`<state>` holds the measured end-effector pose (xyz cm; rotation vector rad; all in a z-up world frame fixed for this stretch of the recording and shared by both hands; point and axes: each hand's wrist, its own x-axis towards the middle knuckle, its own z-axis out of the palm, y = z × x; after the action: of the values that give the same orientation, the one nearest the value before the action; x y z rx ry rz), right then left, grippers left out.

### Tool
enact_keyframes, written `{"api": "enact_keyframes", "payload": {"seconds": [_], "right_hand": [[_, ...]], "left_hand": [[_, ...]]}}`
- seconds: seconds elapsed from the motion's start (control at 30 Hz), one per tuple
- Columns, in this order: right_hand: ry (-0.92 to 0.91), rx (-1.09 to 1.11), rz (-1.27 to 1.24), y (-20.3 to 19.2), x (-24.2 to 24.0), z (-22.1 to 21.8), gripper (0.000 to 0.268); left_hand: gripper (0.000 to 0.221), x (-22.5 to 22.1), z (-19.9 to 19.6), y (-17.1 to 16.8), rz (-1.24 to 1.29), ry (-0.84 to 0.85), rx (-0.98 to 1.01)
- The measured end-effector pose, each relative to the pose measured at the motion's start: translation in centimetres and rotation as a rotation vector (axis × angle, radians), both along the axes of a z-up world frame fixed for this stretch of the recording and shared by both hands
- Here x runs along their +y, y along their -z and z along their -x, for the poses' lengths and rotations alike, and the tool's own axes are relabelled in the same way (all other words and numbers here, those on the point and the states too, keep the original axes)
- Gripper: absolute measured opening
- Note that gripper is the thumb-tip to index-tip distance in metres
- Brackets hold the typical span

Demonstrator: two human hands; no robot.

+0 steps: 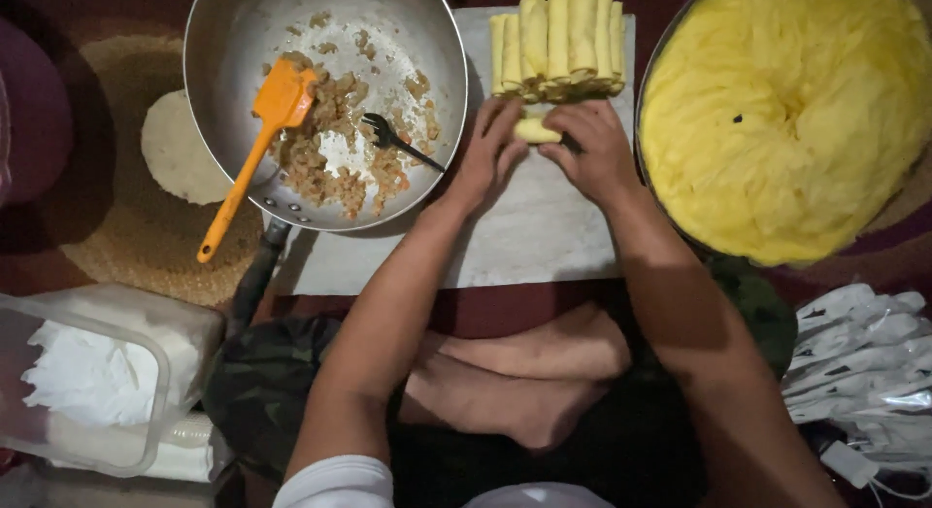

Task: Rolling thin yellow crepes with a savory filling to prepare food items.

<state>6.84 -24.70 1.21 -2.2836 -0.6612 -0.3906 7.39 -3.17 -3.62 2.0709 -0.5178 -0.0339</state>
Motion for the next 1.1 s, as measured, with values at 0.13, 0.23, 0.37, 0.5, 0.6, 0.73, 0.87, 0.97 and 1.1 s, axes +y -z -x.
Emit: {"api": "enact_keyframes", "payload": {"seconds": [0.13,0.23,0.37,0.5,0.6,0.73,0.87,0.97,1.1], "right_hand": [[0.060,0.082,-0.031,1.3,-0.5,0.1,0.036],[0.086,0.156,-0.050,0.7,-0.6,0.3,0.044],[0.060,0.246,-0.055,-1.0,-0.7,1.4,0.047],[-0.022,0.294,-0.064,-0.5,-1.2,2.4,0.041],[-0.030,0.292,-0.059,-1.8,-0.7,2.8,0.036],[-0.032,0.263,-0.008,-2.7,0.0,2.7,0.025],[0.037,0.211,0.015,-1.3,0.3,2.0,0.017],[0.041,0.201,-0.001,-1.2,0.2,1.7,0.024],[-0.087,0.123,0.003,-2.4,0.7,1.5,0.054]], "left_hand": [[0.050,0.6,0.2,1.9,0.019,0.054,0.042],[0.038,0.7,0.1,1.7,0.030,0.029,0.050],[0.034,1.5,1.2,0.5,0.127,0.077,-0.006],[0.030,2.8,2.7,-1.6,0.063,0.140,0.035],[0.032,3.1,3.5,-3.8,0.006,0.145,0.094],[0.032,2.3,3.5,-4.2,-0.069,0.062,0.088],[0.035,1.5,2.9,-6.2,-0.159,-0.042,0.281],[0.034,1.0,2.4,-3.1,-0.191,-0.060,0.176],[0.041,2.0,2.4,-2.7,0.001,0.104,0.022]]}}
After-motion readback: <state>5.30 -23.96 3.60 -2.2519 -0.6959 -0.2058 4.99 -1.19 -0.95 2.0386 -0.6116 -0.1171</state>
